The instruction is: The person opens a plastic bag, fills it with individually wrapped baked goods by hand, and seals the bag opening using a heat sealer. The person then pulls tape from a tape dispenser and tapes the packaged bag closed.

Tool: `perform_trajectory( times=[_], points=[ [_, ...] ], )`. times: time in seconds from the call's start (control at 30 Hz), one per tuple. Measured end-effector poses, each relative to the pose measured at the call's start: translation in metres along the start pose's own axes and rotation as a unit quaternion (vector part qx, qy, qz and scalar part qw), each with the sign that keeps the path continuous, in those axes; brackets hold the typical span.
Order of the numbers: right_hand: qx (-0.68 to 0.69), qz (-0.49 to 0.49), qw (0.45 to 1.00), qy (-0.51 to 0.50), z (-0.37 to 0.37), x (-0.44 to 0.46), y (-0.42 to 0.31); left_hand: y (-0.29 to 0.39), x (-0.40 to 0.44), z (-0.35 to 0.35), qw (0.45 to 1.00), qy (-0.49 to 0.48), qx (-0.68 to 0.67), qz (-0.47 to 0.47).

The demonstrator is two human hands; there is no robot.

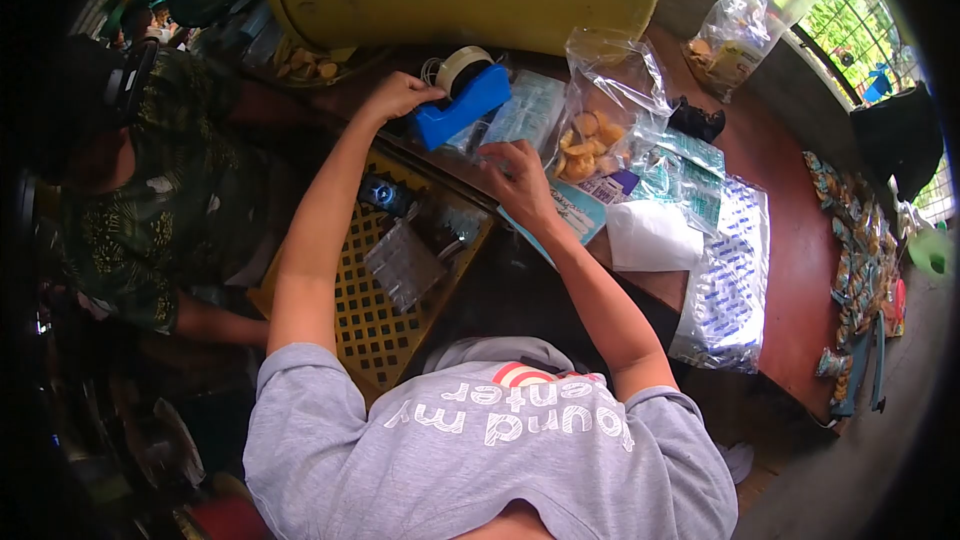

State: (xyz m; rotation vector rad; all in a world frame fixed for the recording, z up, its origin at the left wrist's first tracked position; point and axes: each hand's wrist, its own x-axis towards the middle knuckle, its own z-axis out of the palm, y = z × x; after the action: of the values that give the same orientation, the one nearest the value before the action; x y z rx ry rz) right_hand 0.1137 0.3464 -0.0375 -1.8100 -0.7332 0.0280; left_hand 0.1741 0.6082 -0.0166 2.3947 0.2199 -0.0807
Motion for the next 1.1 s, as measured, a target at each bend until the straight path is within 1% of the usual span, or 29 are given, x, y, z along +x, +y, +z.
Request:
perform_trajectory(
  times=[0.07, 0.1, 0.2, 0.27, 0.33, 0.4, 0.47, 0.53, 0.6, 0.63, 0.67, 0.7, 0.73, 0.77, 0.87, 0.97, 1.1],
  points=[
    [0.0, 0.003, 1.0, -0.004, 0.001, 0.001, 0.001, 0.008, -0.007, -0.003, 0.999, -0.041, 0.008, -0.028],
    [0.001, 0.006, 1.0, -0.007, 0.001, 0.001, 0.0, 0.007, -0.007, -0.001, 0.999, -0.04, 0.008, -0.027],
    [0.015, 0.016, 1.0, -0.011, 0.003, 0.0, 0.001, 0.002, -0.005, 0.006, 0.999, -0.033, -0.014, -0.001],
    [0.014, 0.025, 1.0, -0.012, 0.004, -0.002, -0.002, -0.004, 0.0, 0.007, 0.997, -0.063, -0.041, -0.002],
    [0.013, 0.035, 0.999, -0.01, 0.003, -0.002, -0.001, 0.0, -0.006, 0.003, 0.995, -0.072, -0.061, 0.01],
    [0.029, 0.009, 1.0, -0.008, 0.003, -0.001, 0.002, 0.003, -0.007, 0.002, 0.993, -0.082, -0.082, 0.023],
    [0.036, 0.0, 0.999, -0.001, 0.004, 0.003, 0.003, 0.003, -0.004, 0.002, 0.993, -0.085, -0.087, -0.008],
    [0.042, -0.008, 0.999, 0.007, 0.006, 0.011, 0.004, 0.008, -0.007, -0.001, 0.992, -0.084, -0.092, -0.01],
    [-0.036, -0.034, 0.998, 0.029, 0.016, 0.02, 0.008, 0.014, -0.006, -0.007, 0.991, -0.086, -0.097, -0.013],
    [-0.037, -0.033, 0.998, 0.032, 0.023, 0.025, 0.009, 0.016, -0.003, -0.012, 0.989, -0.074, -0.13, -0.002],
    [-0.076, -0.062, 0.993, 0.07, 0.033, 0.029, 0.009, 0.02, -0.001, -0.015, 0.985, -0.062, -0.163, 0.009],
    [-0.114, -0.091, 0.983, 0.108, 0.043, 0.033, 0.01, 0.022, 0.004, -0.017, 0.985, -0.063, -0.163, 0.01],
    [-0.122, -0.08, 0.986, 0.084, 0.051, 0.037, 0.009, 0.024, 0.009, -0.018, 0.991, -0.073, -0.114, 0.023],
    [-0.123, -0.081, 0.986, 0.085, 0.061, 0.039, 0.007, 0.026, 0.013, -0.019, 0.994, -0.081, -0.064, 0.036],
    [-0.183, -0.01, 0.973, 0.143, 0.091, 0.044, -0.004, 0.051, 0.002, -0.025, 0.997, -0.067, -0.048, 0.014],
    [-0.209, 0.011, 0.962, 0.173, 0.102, 0.05, -0.006, 0.053, 0.001, -0.026, 0.997, -0.061, -0.045, 0.0],
    [-0.228, -0.022, 0.958, 0.175, 0.1, 0.057, 0.001, 0.053, 0.001, -0.028, 0.996, -0.071, -0.042, -0.031]
  ],
)
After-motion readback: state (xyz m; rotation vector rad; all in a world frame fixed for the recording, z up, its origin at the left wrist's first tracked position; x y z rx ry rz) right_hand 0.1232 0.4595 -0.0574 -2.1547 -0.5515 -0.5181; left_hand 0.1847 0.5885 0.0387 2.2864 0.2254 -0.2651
